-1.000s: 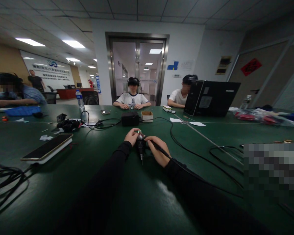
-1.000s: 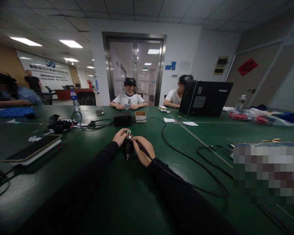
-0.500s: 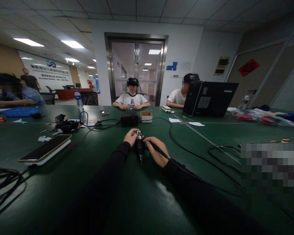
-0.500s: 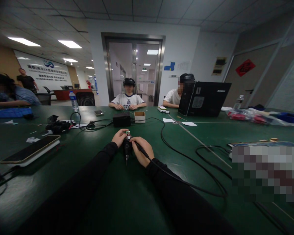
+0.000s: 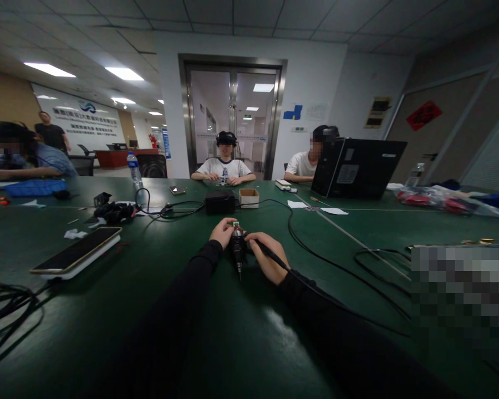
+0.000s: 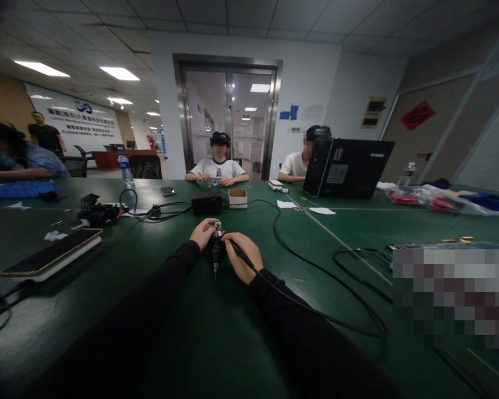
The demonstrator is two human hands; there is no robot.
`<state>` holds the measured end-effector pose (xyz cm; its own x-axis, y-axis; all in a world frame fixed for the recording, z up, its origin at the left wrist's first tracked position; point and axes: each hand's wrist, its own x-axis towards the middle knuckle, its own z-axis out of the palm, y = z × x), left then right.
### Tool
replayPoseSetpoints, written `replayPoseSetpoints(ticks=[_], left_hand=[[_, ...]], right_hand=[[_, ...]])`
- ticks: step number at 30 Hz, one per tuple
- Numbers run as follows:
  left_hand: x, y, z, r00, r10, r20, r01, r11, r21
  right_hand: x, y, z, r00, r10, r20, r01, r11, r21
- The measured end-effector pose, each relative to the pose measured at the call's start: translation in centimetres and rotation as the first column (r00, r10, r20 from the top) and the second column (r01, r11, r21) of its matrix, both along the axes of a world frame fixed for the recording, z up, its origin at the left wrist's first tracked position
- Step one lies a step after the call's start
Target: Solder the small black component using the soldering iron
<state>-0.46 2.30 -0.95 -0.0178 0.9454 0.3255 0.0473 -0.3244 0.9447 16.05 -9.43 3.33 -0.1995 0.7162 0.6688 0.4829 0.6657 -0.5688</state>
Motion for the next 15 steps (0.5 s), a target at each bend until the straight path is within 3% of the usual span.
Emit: replayPoseSetpoints(ticks=[15], left_hand=[[-0.02,-0.5,0.42,1.0,-0.012,-0.006,0.012,1.0,-0.011]], right_hand=[[0.14,0.07,-0.06,1.0,-0.028,-0.01,0.028,1.0,0.003]])
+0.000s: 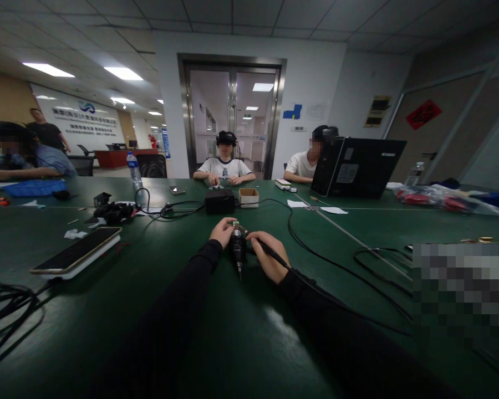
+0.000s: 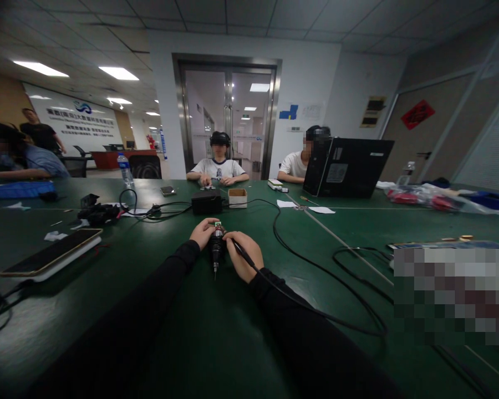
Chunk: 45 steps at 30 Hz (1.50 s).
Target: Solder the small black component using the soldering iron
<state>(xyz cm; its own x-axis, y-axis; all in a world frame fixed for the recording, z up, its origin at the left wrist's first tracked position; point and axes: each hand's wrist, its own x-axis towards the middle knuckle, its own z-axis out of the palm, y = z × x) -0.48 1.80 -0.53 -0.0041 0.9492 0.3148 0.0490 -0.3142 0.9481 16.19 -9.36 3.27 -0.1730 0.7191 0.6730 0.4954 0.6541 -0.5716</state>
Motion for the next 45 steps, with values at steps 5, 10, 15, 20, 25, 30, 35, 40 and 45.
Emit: replayPoseSetpoints(ticks=[5,10,15,20,25,30,35,40,45], left_hand=[[0.04,0.43,-0.38,1.0,-0.002,0.008,0.002,1.0,0.001],[0.1,0.38,-0.4,1.0,-0.01,0.027,0.01,1.0,0.002],[0.08,-0.05,0.02,1.0,-0.002,-0.001,0.002,1.0,0.004],[-0.02,-0.08,0.09,0.999,0.004,-0.037,-0.003,1.0,0.013],[0.0,0.04,-0.06,0.999,0.024,-0.043,-0.024,1.0,0.007],[0.02,0.09,-0.13,1.0,0.018,-0.022,-0.018,1.0,-0.01],[0.0,0.15,-0.15,1.0,0.001,-0.019,-0.001,1.0,0.003],[0.06,0.15,-0.11,1.0,-0.001,0.002,0.001,1.0,-0.001],[0.01,0.33,-0.29,1.0,0.004,-0.013,-0.004,1.0,-0.011]], right_hand=[[-0.12,0.1,-0.11,1.0,0.002,-0.011,-0.002,1.0,-0.012],[-0.16,0.18,-0.22,1.0,0.008,0.0,-0.008,1.0,0.0],[-0.09,0.08,-0.16,1.0,0.017,0.002,-0.017,1.0,0.0],[-0.1,0.02,-0.13,0.999,0.033,-0.007,-0.033,0.999,0.002],[-0.15,0.04,-0.17,0.999,0.004,-0.033,-0.004,1.0,0.014],[-0.11,0.05,-0.19,0.999,-0.01,-0.041,0.01,1.0,0.009],[-0.08,0.15,-0.29,0.999,-0.011,-0.036,0.01,1.0,-0.005],[-0.16,0.0,-0.11,1.0,-0.015,-0.025,0.015,1.0,-0.007],[-0.05,-0.06,0.06,1.0,-0.001,0.0,0.001,1.0,-0.016]])
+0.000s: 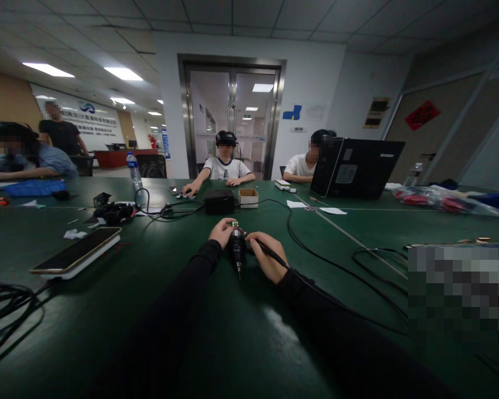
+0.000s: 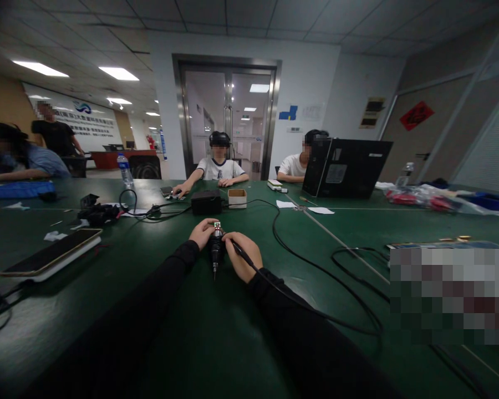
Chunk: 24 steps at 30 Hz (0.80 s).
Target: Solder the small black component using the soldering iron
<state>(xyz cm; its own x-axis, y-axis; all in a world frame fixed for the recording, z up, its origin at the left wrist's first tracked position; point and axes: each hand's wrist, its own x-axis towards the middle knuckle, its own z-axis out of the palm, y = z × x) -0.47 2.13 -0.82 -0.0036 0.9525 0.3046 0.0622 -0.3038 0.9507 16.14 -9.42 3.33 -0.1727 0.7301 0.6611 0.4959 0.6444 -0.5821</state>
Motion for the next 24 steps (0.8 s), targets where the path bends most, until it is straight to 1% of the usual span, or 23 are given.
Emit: replayPoseSetpoints(ticks=[3,5,8,10,12,14,17,20,22,24], left_hand=[[-0.1,0.3,-0.3,0.998,0.029,-0.061,-0.03,0.999,-0.012],[-0.3,0.5,-0.4,0.989,0.077,-0.124,-0.081,0.996,-0.033],[-0.5,0.7,-0.2,0.952,0.162,-0.259,-0.185,0.98,-0.07],[-0.7,0.9,0.2,0.917,0.174,-0.36,-0.222,0.971,-0.095],[-0.8,1.2,0.6,0.898,0.135,-0.42,-0.216,0.964,-0.153],[-1.0,1.3,0.9,0.893,0.103,-0.439,-0.218,0.951,-0.221],[-1.1,0.7,1.5,0.883,0.114,-0.454,-0.249,0.936,-0.249],[-0.9,-0.9,2.7,0.885,0.092,-0.457,-0.23,0.939,-0.257],[-0.6,-2.3,3.7,0.886,0.028,-0.463,-0.192,0.931,-0.311],[-0.2,-3.7,4.6,0.878,-0.06,-0.475,-0.151,0.907,-0.394]], right_hand=[[0.2,0.0,0.0,1.0,-0.009,-0.009,0.009,1.0,-0.002],[0.2,0.0,0.1,0.999,-0.021,-0.031,0.022,1.0,0.004],[0.3,0.0,0.1,0.998,-0.041,-0.056,0.042,0.999,0.009],[0.2,0.0,0.2,0.997,-0.048,-0.061,0.049,0.999,0.004],[0.2,0.0,0.2,0.997,-0.049,-0.061,0.05,0.999,0.003],[0.3,0.0,0.2,0.997,-0.051,-0.061,0.052,0.999,0.01],[0.4,0.1,0.2,0.995,-0.06,-0.074,0.061,0.998,0.016],[0.5,0.2,0.1,0.993,-0.072,-0.095,0.073,0.997,0.015],[0.6,0.3,0.0,0.992,-0.08,-0.1,0.082,0.997,0.014],[0.6,0.4,-0.1,0.991,-0.087,-0.103,0.088,0.996,0.009]])
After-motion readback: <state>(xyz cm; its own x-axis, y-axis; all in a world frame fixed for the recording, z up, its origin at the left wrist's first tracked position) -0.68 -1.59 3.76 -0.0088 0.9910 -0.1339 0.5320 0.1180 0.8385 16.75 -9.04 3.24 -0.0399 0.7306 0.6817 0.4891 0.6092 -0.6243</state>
